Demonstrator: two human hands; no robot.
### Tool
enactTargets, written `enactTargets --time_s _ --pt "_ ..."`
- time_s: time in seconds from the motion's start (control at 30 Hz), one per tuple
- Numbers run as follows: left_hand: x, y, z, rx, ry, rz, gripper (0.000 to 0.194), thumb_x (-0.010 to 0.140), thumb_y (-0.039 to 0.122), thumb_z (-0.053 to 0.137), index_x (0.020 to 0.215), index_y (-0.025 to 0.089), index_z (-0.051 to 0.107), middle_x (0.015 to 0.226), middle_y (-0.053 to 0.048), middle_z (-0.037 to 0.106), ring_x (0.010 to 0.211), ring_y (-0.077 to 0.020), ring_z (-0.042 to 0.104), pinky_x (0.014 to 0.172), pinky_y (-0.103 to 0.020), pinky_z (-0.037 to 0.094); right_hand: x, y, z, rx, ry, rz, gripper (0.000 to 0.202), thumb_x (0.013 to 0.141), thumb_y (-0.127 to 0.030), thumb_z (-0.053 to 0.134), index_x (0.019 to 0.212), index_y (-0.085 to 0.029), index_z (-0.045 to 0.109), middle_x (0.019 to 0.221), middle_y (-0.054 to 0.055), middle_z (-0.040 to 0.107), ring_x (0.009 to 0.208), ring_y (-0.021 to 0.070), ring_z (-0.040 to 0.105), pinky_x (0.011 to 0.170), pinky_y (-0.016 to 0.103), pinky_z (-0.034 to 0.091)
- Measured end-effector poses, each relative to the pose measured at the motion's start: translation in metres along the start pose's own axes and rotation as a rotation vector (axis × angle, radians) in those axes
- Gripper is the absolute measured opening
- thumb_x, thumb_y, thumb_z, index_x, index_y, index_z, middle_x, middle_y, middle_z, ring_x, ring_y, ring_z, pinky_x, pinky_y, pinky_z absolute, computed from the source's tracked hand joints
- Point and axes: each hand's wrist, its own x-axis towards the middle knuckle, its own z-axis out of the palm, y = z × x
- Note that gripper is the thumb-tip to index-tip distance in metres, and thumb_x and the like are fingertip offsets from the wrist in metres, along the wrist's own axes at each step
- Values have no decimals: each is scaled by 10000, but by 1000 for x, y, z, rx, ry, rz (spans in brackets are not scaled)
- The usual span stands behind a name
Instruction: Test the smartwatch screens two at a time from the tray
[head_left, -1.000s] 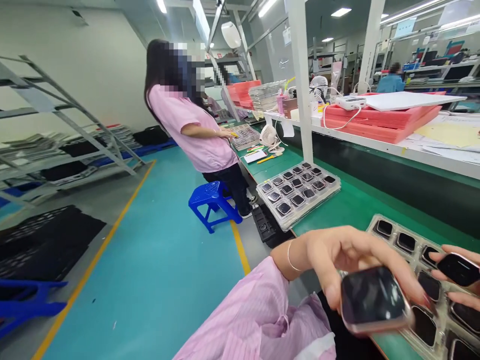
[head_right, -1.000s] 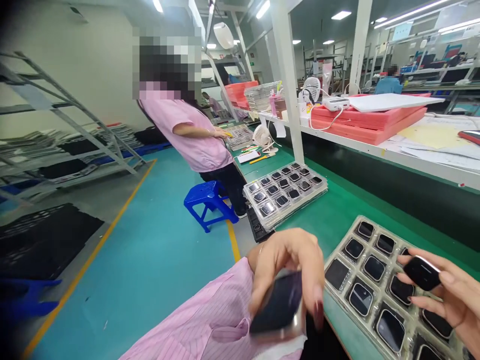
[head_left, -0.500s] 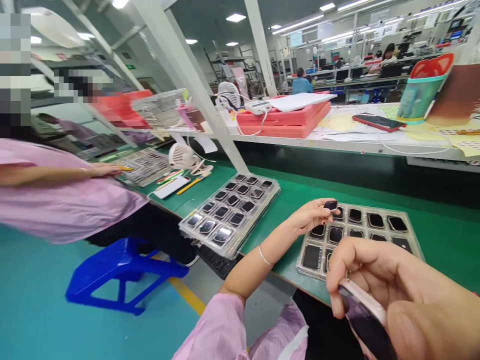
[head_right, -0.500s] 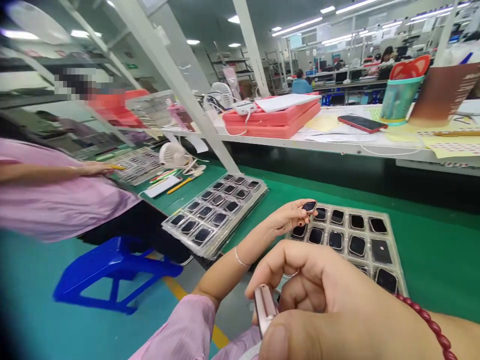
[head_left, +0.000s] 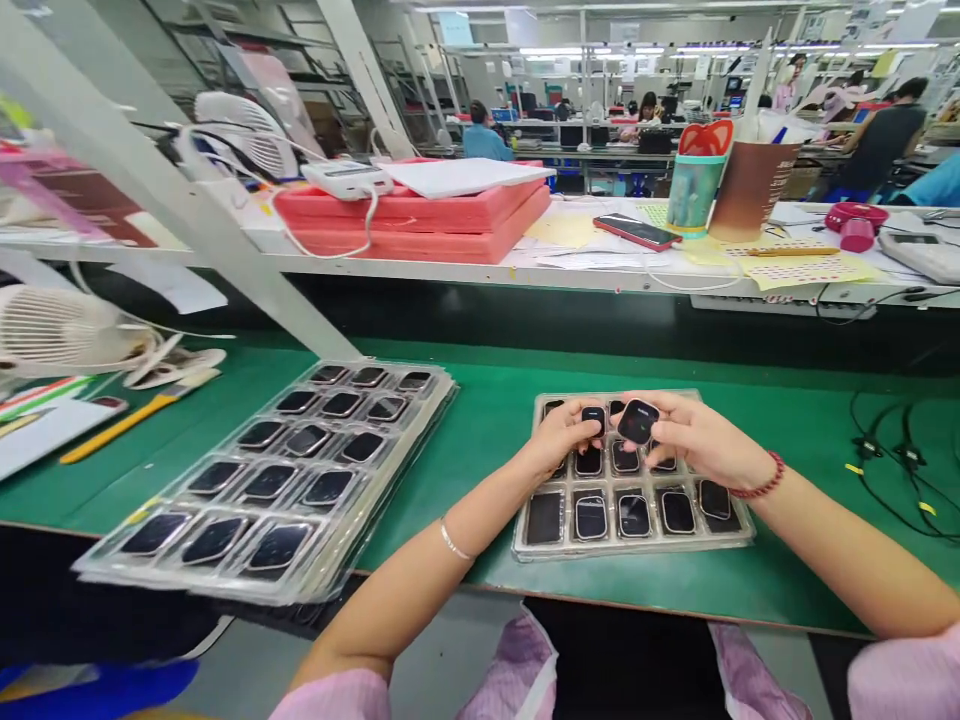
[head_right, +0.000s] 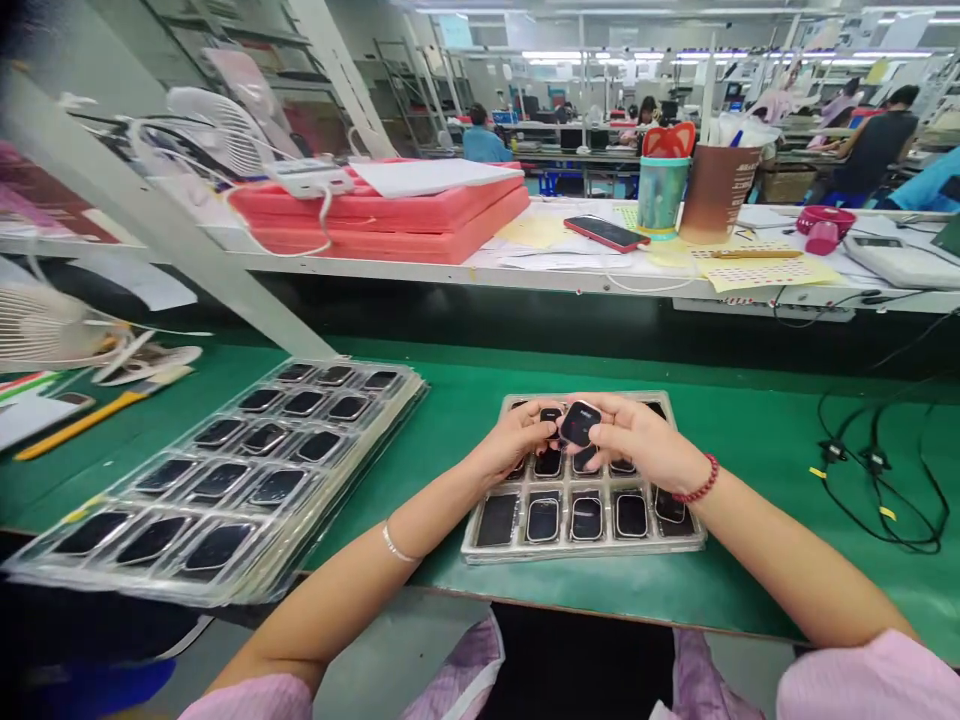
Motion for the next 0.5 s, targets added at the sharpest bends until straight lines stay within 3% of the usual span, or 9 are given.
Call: enactTargets --time_s 0.07,0.17,0.33,0.5 --pt "-1 0 0 22 3 14 446 671 319 797 1027 132 604 742 -9 673 558 -97 623 475 -172 381 11 20 -22 -83 114 23 466 775 -288 782 1223 -210 680 1053 84 733 848 173 724 654 234 614" --pt "-3 1 3 69 15 36 406 672 240 758 1031 132 602 725 1 661 572 -103 634 478 -169 388 18 44 -40 -108 181 33 455 743 -234 756 1192 -205 689 1054 80 746 828 171 733 660 246 618" --pt "-6 1 6 106 -31 66 412 678 151 673 1084 140 604 844 -31 689 696 -149 697 515 -183 441 18 56 -43 -141 139 33 486 770 -213 703 1254 -214 659 1112 82 742 910 195 729 729 309 631" --pt "-8 -4 3 145 -46 110 325 775 313 677 1043 132 648 799 -46 693 648 -161 699 504 -202 450 19 60 -44 -273 164 17 367 836 -332 677 1173 -189 705 1028 97 756 791 200 722 609 297 600"
